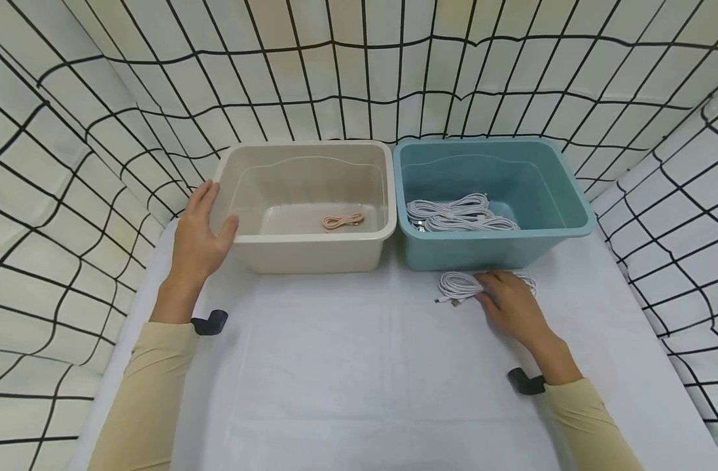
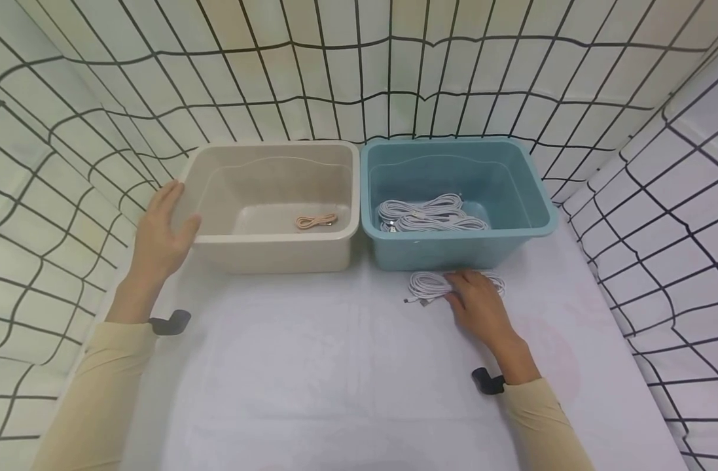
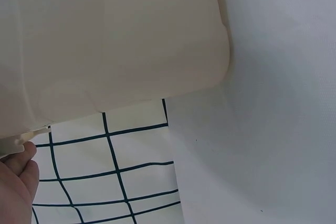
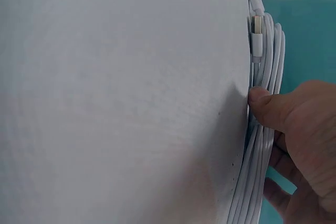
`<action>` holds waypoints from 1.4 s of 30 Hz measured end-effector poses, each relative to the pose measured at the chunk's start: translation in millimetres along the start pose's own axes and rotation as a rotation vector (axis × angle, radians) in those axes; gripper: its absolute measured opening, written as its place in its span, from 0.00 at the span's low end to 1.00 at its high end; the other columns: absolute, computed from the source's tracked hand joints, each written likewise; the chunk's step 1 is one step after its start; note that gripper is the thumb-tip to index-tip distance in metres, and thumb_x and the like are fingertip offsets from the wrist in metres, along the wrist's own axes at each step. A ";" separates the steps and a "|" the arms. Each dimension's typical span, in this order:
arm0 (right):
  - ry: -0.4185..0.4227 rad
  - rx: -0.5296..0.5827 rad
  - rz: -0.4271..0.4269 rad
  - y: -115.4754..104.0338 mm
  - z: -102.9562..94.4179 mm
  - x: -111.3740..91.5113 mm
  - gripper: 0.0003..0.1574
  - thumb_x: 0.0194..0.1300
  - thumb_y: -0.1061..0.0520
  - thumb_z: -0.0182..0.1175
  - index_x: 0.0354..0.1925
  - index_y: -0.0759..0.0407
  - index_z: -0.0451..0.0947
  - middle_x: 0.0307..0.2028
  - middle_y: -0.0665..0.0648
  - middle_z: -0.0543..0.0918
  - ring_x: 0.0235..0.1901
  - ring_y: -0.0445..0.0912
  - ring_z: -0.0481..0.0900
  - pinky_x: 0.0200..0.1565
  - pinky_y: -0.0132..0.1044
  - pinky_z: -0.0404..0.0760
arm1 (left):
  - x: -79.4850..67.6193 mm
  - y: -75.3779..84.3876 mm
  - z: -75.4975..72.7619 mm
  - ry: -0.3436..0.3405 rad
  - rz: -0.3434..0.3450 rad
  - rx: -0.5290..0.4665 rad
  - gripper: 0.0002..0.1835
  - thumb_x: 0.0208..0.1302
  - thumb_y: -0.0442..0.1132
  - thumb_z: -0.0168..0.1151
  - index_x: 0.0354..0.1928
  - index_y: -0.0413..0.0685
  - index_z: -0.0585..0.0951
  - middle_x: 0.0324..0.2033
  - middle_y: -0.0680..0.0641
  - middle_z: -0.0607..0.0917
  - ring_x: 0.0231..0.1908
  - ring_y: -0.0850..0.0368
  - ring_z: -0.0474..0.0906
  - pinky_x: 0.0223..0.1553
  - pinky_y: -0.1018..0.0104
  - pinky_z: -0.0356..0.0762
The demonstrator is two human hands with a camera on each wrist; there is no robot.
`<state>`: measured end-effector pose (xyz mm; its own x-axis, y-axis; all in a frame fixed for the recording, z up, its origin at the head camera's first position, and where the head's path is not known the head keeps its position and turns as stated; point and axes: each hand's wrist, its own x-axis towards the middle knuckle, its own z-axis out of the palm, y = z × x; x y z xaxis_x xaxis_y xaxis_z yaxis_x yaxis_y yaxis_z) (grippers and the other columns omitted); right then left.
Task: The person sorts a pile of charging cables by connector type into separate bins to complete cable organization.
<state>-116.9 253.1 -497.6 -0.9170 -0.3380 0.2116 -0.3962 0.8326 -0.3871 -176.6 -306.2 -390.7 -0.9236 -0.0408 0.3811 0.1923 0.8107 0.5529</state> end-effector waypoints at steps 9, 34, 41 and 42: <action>-0.040 -0.050 0.011 -4.3 -3.7 -3.3 0.24 0.66 0.62 0.72 0.59 0.68 0.82 0.54 0.69 0.86 0.58 0.66 0.81 0.61 0.67 0.76 | -0.7 -0.5 0.2 -0.016 -0.008 0.003 0.38 0.71 0.46 0.57 0.80 0.38 0.64 0.80 0.37 0.63 0.74 0.27 0.65 0.67 0.25 0.66; -0.112 -0.141 -0.002 -19.9 -7.8 -17.3 0.18 0.65 0.63 0.73 0.51 0.71 0.84 0.46 0.67 0.86 0.49 0.64 0.83 0.56 0.63 0.79 | 2.0 -1.8 0.7 -0.012 0.006 0.003 0.38 0.72 0.46 0.57 0.80 0.37 0.64 0.80 0.36 0.63 0.74 0.27 0.64 0.69 0.26 0.65; -0.141 -0.159 -0.038 -22.4 -9.0 -23.0 0.18 0.63 0.63 0.74 0.50 0.69 0.84 0.45 0.64 0.87 0.48 0.60 0.85 0.54 0.59 0.82 | 1.9 -2.1 0.3 -0.013 0.001 -0.003 0.38 0.72 0.47 0.58 0.80 0.37 0.64 0.79 0.36 0.63 0.74 0.27 0.65 0.68 0.26 0.66; -0.142 -0.156 -0.043 -22.5 -9.0 -24.2 0.18 0.64 0.63 0.74 0.50 0.69 0.84 0.45 0.64 0.87 0.47 0.60 0.85 0.54 0.58 0.83 | 1.5 -1.9 0.1 -0.013 0.001 -0.004 0.38 0.72 0.46 0.58 0.80 0.37 0.64 0.79 0.36 0.63 0.74 0.27 0.65 0.68 0.26 0.66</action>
<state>-85.3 246.4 -485.9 -0.9009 -0.4241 0.0920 -0.4336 0.8701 -0.2344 -178.4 -307.8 -391.3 -0.9278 -0.0325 0.3716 0.1942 0.8084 0.5557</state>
